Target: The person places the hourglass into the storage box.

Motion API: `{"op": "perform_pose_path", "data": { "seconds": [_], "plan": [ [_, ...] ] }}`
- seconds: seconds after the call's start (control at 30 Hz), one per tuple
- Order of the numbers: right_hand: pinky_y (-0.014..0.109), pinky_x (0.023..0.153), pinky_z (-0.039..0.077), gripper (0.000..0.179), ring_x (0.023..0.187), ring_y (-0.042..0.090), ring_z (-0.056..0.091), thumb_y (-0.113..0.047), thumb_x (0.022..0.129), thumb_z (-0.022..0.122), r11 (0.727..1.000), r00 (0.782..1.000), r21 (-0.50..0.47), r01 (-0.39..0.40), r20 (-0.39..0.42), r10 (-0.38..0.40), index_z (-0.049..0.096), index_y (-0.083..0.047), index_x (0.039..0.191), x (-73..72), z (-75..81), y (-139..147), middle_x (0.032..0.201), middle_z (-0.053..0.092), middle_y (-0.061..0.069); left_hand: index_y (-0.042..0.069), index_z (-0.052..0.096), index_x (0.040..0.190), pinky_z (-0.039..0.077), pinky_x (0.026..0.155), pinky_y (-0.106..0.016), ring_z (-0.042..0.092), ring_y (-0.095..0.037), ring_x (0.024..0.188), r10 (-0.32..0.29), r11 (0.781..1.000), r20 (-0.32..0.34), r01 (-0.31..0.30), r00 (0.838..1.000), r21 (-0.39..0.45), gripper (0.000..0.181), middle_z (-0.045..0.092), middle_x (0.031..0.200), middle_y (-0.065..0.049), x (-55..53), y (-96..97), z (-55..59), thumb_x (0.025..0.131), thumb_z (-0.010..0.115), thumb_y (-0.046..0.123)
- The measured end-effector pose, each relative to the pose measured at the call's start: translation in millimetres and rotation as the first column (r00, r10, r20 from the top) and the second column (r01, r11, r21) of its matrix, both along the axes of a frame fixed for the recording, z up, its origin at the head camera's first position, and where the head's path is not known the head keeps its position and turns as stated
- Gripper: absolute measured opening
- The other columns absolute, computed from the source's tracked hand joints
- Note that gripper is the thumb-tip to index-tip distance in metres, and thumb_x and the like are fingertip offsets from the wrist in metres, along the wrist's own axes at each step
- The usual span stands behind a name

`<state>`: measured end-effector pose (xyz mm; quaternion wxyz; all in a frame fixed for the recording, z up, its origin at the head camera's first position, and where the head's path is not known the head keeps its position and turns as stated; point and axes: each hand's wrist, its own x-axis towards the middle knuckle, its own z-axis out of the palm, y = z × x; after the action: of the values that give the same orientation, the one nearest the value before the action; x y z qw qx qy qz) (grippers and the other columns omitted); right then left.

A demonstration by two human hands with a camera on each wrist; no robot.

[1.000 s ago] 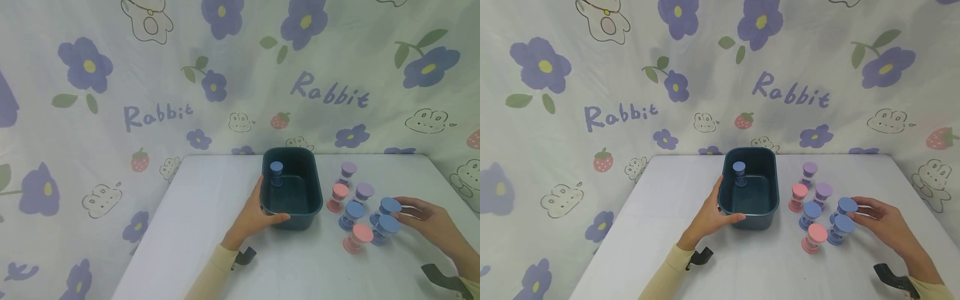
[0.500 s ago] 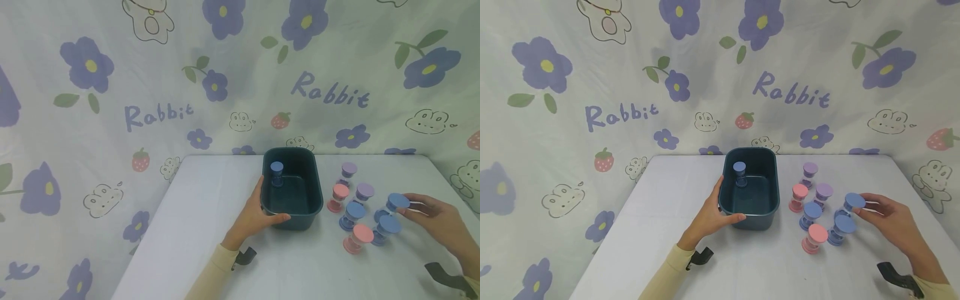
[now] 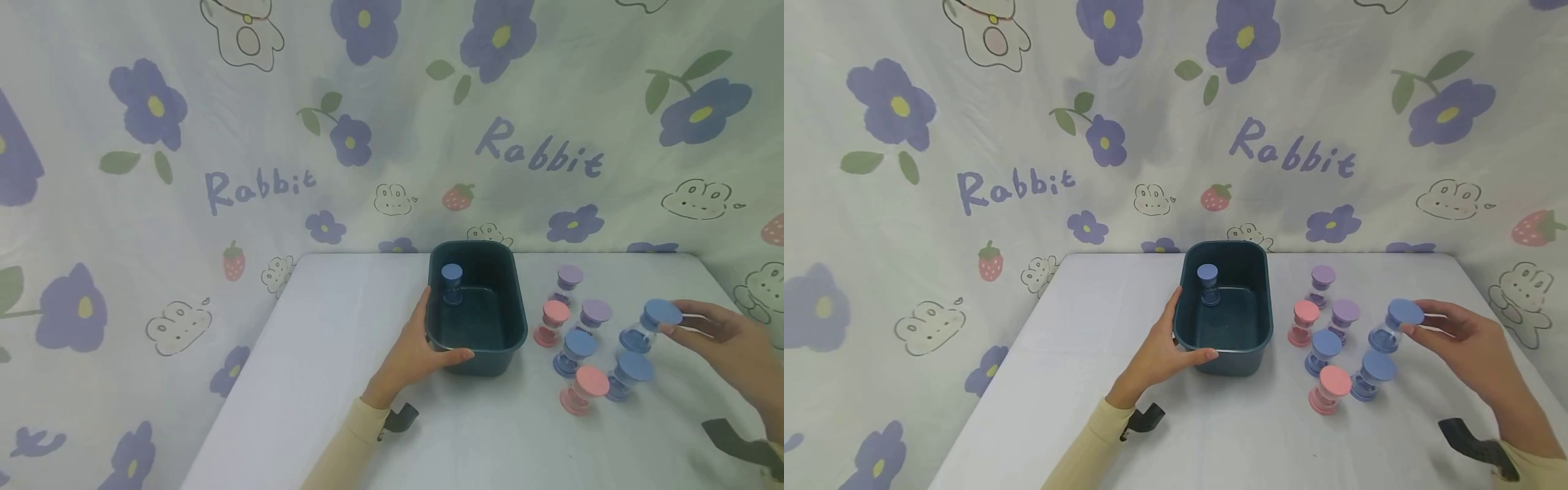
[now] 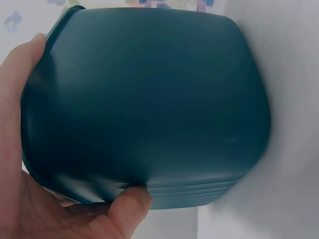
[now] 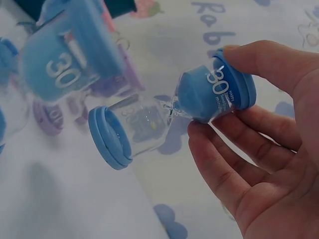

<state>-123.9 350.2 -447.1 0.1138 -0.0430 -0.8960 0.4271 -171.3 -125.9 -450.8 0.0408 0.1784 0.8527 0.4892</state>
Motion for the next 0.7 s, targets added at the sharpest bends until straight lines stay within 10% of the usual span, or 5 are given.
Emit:
{"op": "perform_pose_path", "data": {
  "seconds": [0.7],
  "plan": [
    [-0.005, 0.066, 0.038, 0.047, 0.086, -0.030, 0.047, -0.029, 0.094, 0.078, 0.999, 0.997, 0.001, 0.047, -0.060, -0.047, 0.063, -0.015, 0.136, -6.8, 52.5, -37, 0.104, 0.047, -0.042, 0.033, 0.005, 0.167, 0.033, 0.124, -0.063, 0.026, -0.020, 0.159, -0.009, 1.000, -0.012, 0.009, 1.000, 0.015, 0.127, 0.020, 0.174, 0.006, -0.5, -0.1, 0.0, 0.074, 0.087, 0.059]
  ]
}}
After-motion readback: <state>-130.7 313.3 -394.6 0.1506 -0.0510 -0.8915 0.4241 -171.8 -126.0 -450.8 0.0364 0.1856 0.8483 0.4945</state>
